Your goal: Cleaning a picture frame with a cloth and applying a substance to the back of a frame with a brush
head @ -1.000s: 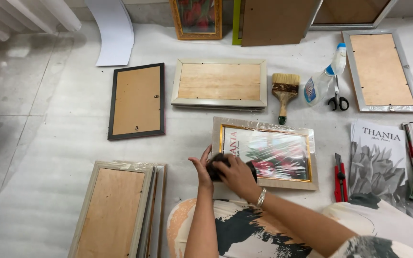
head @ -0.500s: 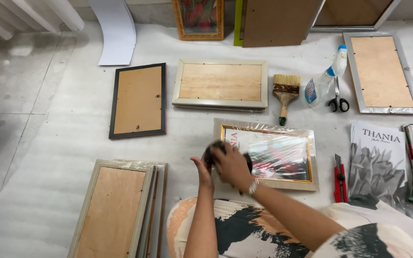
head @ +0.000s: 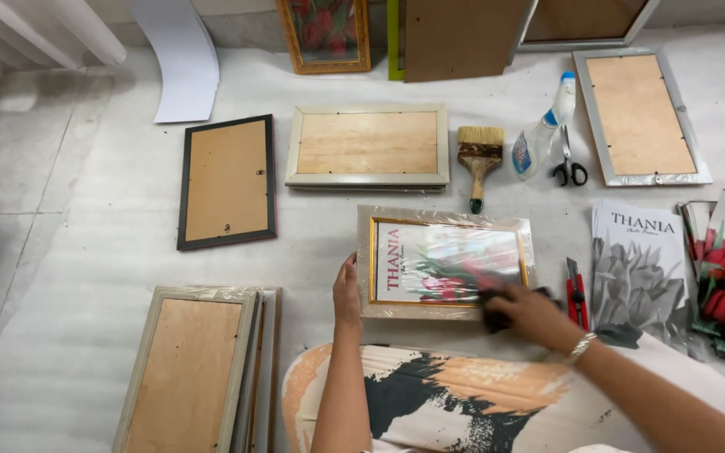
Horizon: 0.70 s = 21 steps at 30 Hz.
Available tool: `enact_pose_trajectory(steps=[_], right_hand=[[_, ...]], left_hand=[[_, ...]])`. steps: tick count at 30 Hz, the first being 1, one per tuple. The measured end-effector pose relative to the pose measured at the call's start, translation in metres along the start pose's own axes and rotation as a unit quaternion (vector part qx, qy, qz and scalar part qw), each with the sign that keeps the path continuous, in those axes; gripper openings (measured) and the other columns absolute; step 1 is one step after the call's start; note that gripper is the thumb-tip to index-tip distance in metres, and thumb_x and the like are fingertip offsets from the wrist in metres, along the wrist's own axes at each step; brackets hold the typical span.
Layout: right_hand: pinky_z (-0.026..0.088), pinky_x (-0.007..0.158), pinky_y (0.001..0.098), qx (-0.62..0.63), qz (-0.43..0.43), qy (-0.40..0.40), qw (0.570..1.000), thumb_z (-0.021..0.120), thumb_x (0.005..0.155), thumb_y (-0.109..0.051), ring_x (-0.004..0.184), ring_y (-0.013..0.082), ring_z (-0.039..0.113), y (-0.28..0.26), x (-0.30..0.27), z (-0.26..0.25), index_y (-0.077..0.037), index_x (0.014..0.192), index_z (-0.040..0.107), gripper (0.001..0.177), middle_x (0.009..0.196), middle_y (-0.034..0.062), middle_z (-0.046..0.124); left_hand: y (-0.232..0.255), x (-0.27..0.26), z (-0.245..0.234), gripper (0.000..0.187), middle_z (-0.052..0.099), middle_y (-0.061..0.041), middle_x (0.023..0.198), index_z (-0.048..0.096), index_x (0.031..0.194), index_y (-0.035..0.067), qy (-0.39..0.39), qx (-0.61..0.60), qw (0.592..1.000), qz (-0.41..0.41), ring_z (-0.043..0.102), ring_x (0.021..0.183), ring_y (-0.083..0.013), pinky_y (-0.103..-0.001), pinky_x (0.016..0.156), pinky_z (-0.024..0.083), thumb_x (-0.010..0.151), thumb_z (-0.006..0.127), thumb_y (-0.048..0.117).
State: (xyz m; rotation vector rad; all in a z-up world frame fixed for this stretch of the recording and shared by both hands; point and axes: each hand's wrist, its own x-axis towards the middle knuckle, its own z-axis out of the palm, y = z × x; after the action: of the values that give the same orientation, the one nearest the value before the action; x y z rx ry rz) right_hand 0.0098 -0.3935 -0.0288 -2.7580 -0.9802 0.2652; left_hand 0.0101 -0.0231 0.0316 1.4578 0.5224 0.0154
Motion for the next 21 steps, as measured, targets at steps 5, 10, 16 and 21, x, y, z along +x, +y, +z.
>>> enact_pose_trajectory(steps=[5,10,16,21], right_hand=[[0.065,0.084,0.0491,-0.025,0.143,-0.069,0.987,0.078,0.078,-0.015,0.104,0.0473,0.07,0.078,-0.028,0.057,-0.031,0.131,0.053,0.061,0.125,0.0091,0.051],[0.055,0.09,0.053,0.118,0.027,0.073,0.99,0.075,0.082,-0.017,0.11,0.0514,0.064,-0.072,0.06,-0.01,-0.02,0.124,0.058,0.045,0.12,0.021,0.057],[0.06,0.075,0.0493,0.161,-0.005,0.129,0.978,0.075,0.081,-0.02,0.103,0.045,0.066,-0.184,0.176,-0.002,-0.027,0.127,0.055,0.05,0.122,0.0138,0.052],[0.06,0.084,0.0495,0.175,0.143,0.179,0.957,0.065,0.084,-0.013,0.111,0.0447,0.065,-0.13,0.189,-0.003,-0.031,0.124,0.059,0.044,0.132,0.0148,0.053]], left_hand=[[0.021,-0.016,0.006,0.083,0.044,-0.014,0.159,0.053,0.151,0.018,-0.003,-0.061,0.998,-0.012,0.029,0.149,-0.0449,-0.049,0.123,0.018,0.095,0.034,0.077],[0.029,-0.022,0.006,0.083,0.044,-0.012,0.158,0.053,0.151,0.02,-0.008,-0.11,0.994,-0.016,0.028,0.149,-0.0467,-0.048,0.124,0.018,0.096,0.026,0.077],[-0.066,0.033,-0.017,0.094,0.068,-0.014,0.131,0.054,0.151,0.023,-0.035,-0.146,0.988,-0.015,0.059,0.127,-0.0288,-0.039,0.115,0.04,0.092,0.015,0.085],[-0.043,0.02,-0.015,0.084,0.072,-0.016,0.121,0.054,0.151,0.017,-0.033,-0.138,0.99,0.001,0.066,0.114,-0.0237,-0.038,0.103,0.05,0.098,0.024,0.076]])
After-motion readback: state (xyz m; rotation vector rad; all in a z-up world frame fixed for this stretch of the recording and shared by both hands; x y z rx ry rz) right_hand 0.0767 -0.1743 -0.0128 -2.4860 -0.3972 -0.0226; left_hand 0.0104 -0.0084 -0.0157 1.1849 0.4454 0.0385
